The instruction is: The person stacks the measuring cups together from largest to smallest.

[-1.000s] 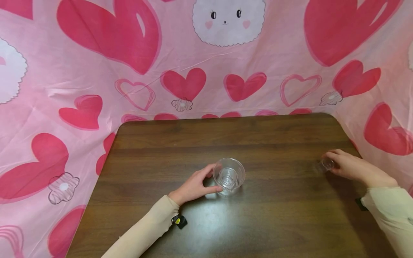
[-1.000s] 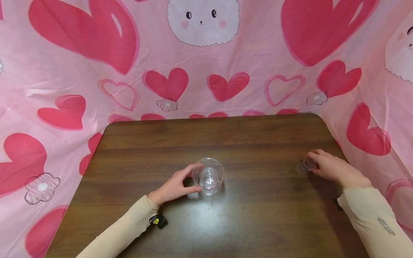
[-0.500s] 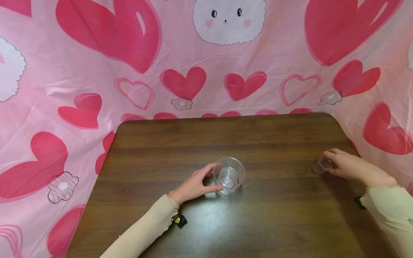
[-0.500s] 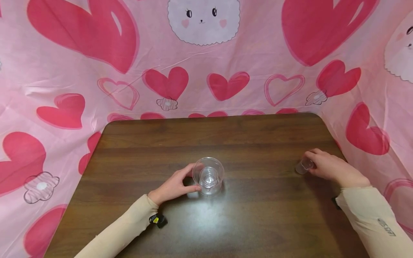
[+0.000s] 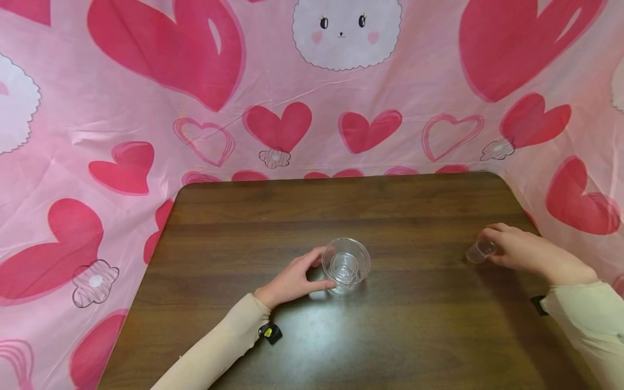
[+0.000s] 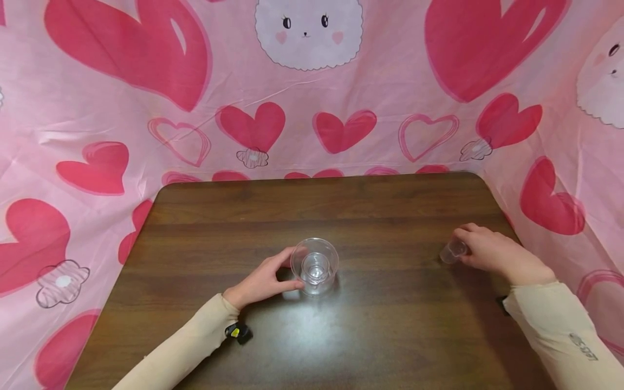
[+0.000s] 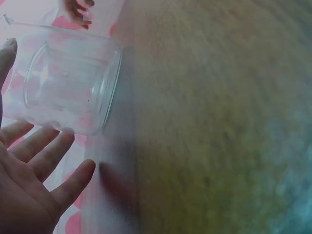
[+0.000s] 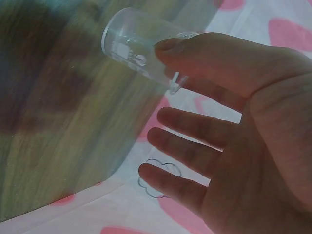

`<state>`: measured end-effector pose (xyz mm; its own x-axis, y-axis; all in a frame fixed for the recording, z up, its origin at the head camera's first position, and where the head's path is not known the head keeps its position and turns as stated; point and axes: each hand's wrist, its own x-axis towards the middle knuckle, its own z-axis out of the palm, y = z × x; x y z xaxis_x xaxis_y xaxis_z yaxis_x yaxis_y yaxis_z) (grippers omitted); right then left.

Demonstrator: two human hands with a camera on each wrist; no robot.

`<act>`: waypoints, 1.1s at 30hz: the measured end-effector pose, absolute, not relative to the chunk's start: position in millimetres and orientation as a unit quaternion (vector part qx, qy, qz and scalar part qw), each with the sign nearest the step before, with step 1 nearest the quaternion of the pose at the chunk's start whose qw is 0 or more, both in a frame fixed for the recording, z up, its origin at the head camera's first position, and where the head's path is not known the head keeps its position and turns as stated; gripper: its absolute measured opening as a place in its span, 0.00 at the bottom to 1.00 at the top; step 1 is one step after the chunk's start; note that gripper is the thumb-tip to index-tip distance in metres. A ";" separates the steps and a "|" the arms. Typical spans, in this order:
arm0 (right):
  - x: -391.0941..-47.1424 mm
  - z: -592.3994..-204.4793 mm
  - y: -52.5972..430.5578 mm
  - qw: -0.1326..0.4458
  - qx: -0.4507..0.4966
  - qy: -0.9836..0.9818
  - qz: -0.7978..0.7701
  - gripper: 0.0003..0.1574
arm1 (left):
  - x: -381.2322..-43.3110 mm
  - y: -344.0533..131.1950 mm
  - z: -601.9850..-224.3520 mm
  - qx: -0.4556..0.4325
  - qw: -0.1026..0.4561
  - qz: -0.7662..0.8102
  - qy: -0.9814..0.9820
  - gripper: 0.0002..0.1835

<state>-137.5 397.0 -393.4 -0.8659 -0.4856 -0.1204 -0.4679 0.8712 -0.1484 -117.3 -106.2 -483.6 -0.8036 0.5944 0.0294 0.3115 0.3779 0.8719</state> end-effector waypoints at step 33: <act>-125.7 -372.6 357.6 0.101 -0.245 0.964 -0.037 0.29 | -116.6 -106.1 -485.4 0.281 0.135 0.482 0.819 0.39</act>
<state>-125.7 357.6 -372.6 -0.8595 -0.4794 -0.1774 -0.4644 0.8773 -0.1209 -116.6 -106.1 -485.4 -0.8059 0.5900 0.0492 0.3299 0.3785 0.8649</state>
